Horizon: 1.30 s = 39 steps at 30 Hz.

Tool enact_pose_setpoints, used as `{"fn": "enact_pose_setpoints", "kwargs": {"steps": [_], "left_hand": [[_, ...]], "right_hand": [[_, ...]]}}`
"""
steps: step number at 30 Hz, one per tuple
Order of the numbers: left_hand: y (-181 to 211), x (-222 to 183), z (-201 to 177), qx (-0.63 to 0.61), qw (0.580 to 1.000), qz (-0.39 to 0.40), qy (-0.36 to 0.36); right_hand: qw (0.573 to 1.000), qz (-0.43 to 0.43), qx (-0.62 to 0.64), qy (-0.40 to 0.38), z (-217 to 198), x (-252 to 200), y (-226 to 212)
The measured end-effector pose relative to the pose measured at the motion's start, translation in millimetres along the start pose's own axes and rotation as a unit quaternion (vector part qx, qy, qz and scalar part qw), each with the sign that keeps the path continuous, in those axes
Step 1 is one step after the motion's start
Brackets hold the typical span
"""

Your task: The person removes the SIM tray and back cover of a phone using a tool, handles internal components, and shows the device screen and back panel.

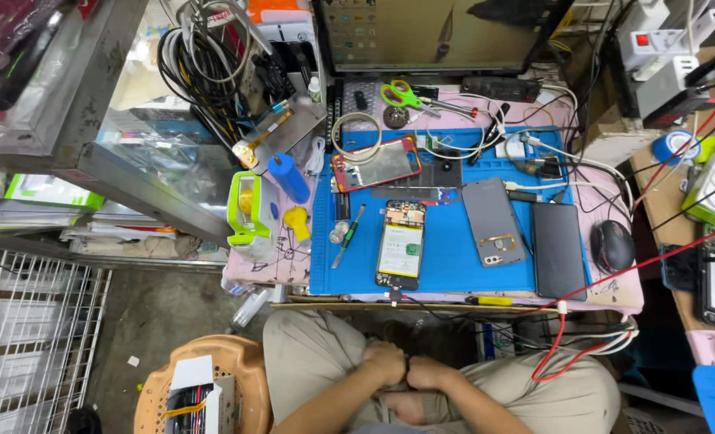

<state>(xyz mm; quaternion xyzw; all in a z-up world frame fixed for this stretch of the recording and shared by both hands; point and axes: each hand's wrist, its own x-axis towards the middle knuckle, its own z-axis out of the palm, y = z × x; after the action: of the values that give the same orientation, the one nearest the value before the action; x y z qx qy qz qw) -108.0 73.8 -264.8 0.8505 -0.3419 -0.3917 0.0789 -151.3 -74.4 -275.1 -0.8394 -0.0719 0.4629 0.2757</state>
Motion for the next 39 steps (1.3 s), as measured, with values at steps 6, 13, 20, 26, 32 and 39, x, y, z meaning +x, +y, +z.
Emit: {"fn": "enact_pose_setpoints", "kwargs": {"steps": [6,13,20,26,32,39], "left_hand": [[-1,14,3,-0.012,1.0,-0.014,-0.019],[-2,9,-11,-0.046,0.999,0.012,0.009],[-5,16,10,-0.085,0.993,0.011,0.082],[-4,9,3,-0.087,0.994,0.014,0.071],[-3,5,1,-0.081,0.992,0.017,0.094],[-1,3,-3,-0.08,0.994,0.016,0.071]], "right_hand": [[0.998,0.03,0.045,0.022,-11,2,11],[0.998,-0.057,-0.015,0.038,-33,-67,-23],[0.91,-0.364,0.196,0.003,-185,-227,-82],[0.732,-0.44,0.409,0.322,-296,-253,-84],[0.346,-0.498,0.78,0.155,-347,-270,-129],[0.291,-0.484,0.813,0.138,-382,-257,-178]]}}
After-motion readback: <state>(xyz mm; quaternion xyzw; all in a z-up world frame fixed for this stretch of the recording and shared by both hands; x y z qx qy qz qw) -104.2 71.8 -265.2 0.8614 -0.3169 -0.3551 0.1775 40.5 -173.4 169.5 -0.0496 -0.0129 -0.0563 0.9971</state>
